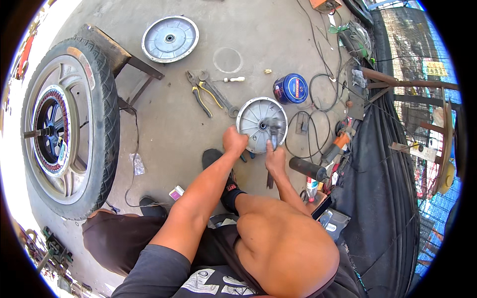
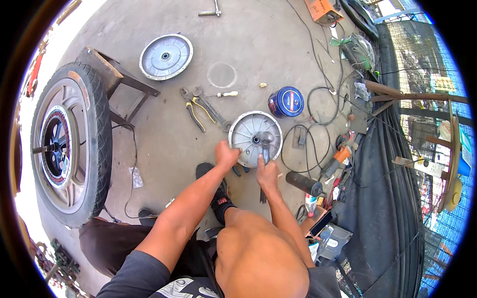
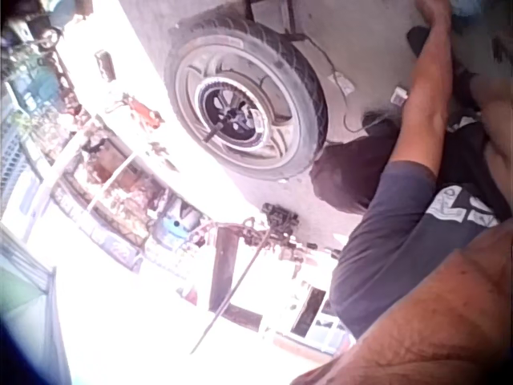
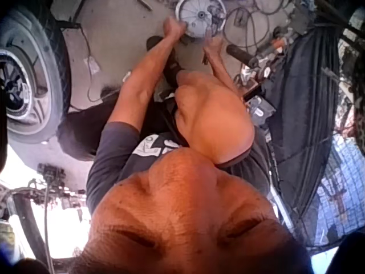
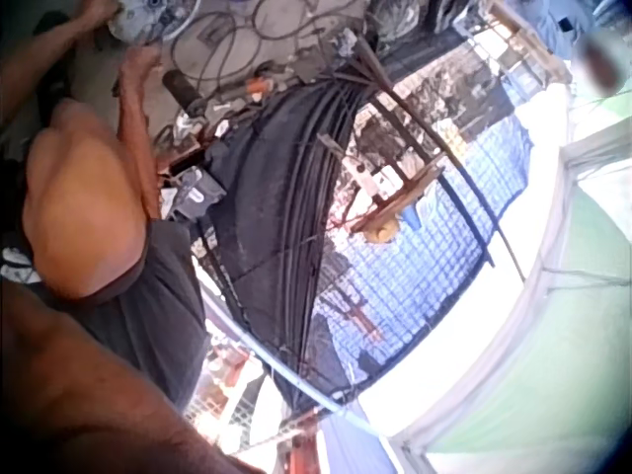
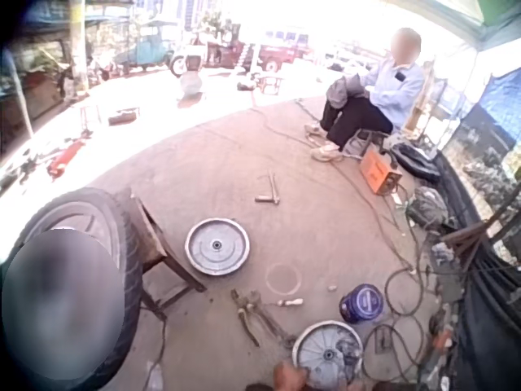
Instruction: The person handles a small bearing and places it into a circular metal housing. They then use a hammer to tap the bearing into place within the housing. The person continues to adjust and inspect the housing and bearing assembly.
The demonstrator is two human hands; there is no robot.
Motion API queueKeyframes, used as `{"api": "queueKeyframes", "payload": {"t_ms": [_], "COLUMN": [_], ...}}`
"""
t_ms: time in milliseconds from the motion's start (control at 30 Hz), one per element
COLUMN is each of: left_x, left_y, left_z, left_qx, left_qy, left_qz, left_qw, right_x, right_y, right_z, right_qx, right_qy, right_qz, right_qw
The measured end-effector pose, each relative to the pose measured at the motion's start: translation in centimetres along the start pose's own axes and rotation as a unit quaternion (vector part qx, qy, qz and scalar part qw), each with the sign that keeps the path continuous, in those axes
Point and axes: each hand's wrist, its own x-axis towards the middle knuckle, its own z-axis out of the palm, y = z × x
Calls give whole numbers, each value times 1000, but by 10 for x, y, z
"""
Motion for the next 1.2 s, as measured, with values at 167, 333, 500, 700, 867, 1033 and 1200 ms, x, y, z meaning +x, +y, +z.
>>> {"api": "queueKeyframes", "payload": {"t_ms": [167, 333, 500, 700, 867, 1033, 1200], "left_x": [8, 3, 6, 3, 2, 4, -6], "left_y": [-6, 5, -1, 10, 1, 7, 3], "left_z": [1, -3, -4, -4, -3, -5, -6], "left_qx": [17, -4, 13, -12, 13, 11, -5], "left_qy": [15, 5, 24, -14, 13, -9, 18], "left_qz": [25, -19, 27, -12, -1, -4, 15], "left_qw": [999, 1000, 999, 1000, 1000, 1000, 1000], "right_x": [7, -7, 7, 15, 4, 9, 12], "right_y": [-5, 12, -15, 16, -11, 10, 18], "right_z": [-13, 8, -13, 0, -21, 1, -13], "right_qx": [34, -33, 55, -55, 81, 38, 77], "right_qy": [-43, -20, -12, -14, -14, 9, -14], "right_qz": [0, -37, -28, 8, 27, -52, 5], "right_qw": [999, 999, 998, 998, 996, 998, 997]}}
